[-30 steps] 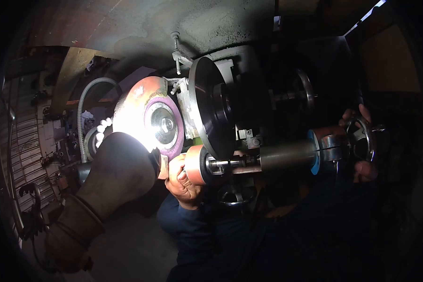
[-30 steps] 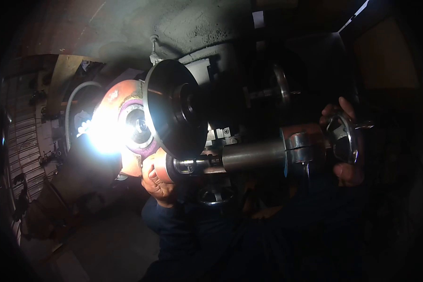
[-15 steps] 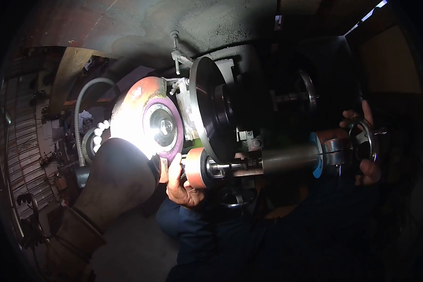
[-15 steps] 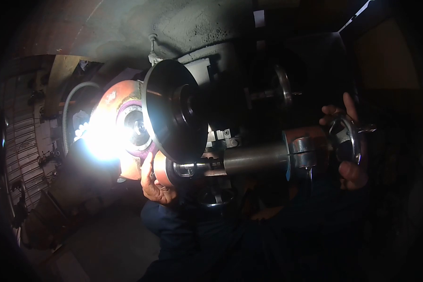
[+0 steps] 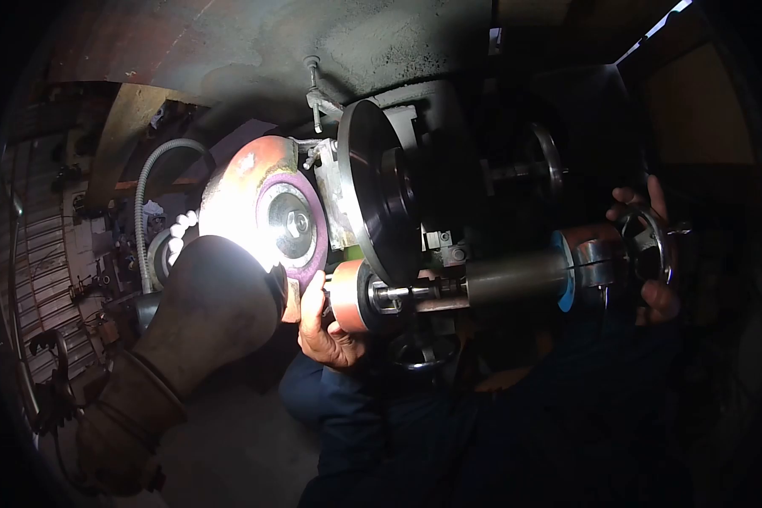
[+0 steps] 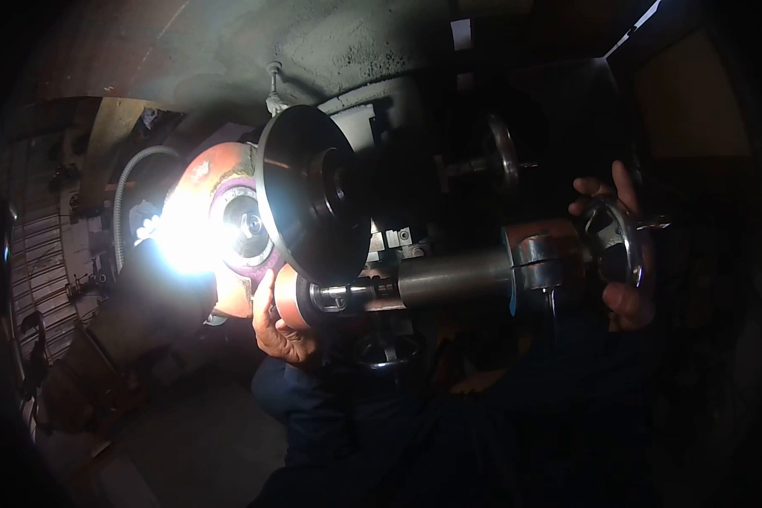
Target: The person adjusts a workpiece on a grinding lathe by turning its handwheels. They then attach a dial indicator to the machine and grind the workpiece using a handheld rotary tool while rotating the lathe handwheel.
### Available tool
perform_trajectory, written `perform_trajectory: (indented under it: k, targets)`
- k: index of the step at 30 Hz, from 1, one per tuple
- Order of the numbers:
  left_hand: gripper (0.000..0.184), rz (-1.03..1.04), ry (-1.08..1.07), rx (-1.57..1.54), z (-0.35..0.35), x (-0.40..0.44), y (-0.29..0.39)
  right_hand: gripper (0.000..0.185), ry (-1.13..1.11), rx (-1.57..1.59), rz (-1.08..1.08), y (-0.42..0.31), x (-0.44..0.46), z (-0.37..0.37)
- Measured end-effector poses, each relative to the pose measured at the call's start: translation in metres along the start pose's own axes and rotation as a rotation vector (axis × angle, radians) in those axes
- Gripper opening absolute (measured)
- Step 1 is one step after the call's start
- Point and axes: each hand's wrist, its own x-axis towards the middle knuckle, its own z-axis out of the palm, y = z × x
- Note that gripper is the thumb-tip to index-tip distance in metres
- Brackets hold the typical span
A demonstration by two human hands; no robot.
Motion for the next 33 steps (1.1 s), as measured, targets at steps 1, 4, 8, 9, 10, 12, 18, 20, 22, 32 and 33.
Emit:
perform_trajectory:
  k: [1, 4, 8, 9, 10, 12, 18, 20, 22, 32, 33]
  targets:
    - [0.049, -0.004, 0.008, -0.006, 0.000, -0.001, -0.001, 0.124, 0.001, -0.001, -0.001, 0.000, 0.001, 0.001]
    - [0.049, 0.063, 0.076, 0.025, 0.007, 0.003, 0.002, 0.122, 0.029, 0.019, 0.019, -0.003, 0.000, 0.006]
    - [0.046, 0.361, 0.304, 0.309, 0.009, 0.003, -0.002, 0.121, 0.049, 0.013, 0.036, -0.008, 0.000, 0.012]
    - [0.039, 0.309, 0.121, 0.325, -0.012, -0.014, 0.004, 0.121, 0.045, 0.004, 0.034, -0.009, 0.000, 0.012]
    - [0.037, 0.403, 0.186, 0.331, -0.012, -0.016, 0.002, 0.121, 0.040, -0.006, 0.033, -0.009, 0.001, 0.012]
    - [0.036, 0.538, 0.234, 0.368, -0.010, -0.011, 0.003, 0.121, 0.035, -0.028, 0.035, -0.011, 0.001, 0.014]
    - [0.037, 0.585, 0.150, 0.545, -0.011, 0.011, 0.015, 0.122, 0.018, -0.056, 0.017, -0.009, 0.003, 0.011]
    - [0.043, 0.532, 0.075, 0.589, -0.011, 0.013, 0.022, 0.120, 0.033, -0.018, 0.014, -0.008, 0.002, 0.014]
    - [0.047, 0.457, -0.006, 0.609, -0.008, 0.010, 0.029, 0.118, 0.015, -0.043, 0.015, -0.007, 0.002, 0.011]
    - [0.050, 0.436, -0.091, 0.538, 0.005, 0.011, 0.037, 0.116, 0.022, -0.037, 0.020, -0.009, 0.001, 0.014]
    - [0.049, 0.440, -0.102, 0.543, 0.006, 0.013, 0.039, 0.117, 0.010, -0.047, 0.017, -0.009, 0.002, 0.012]
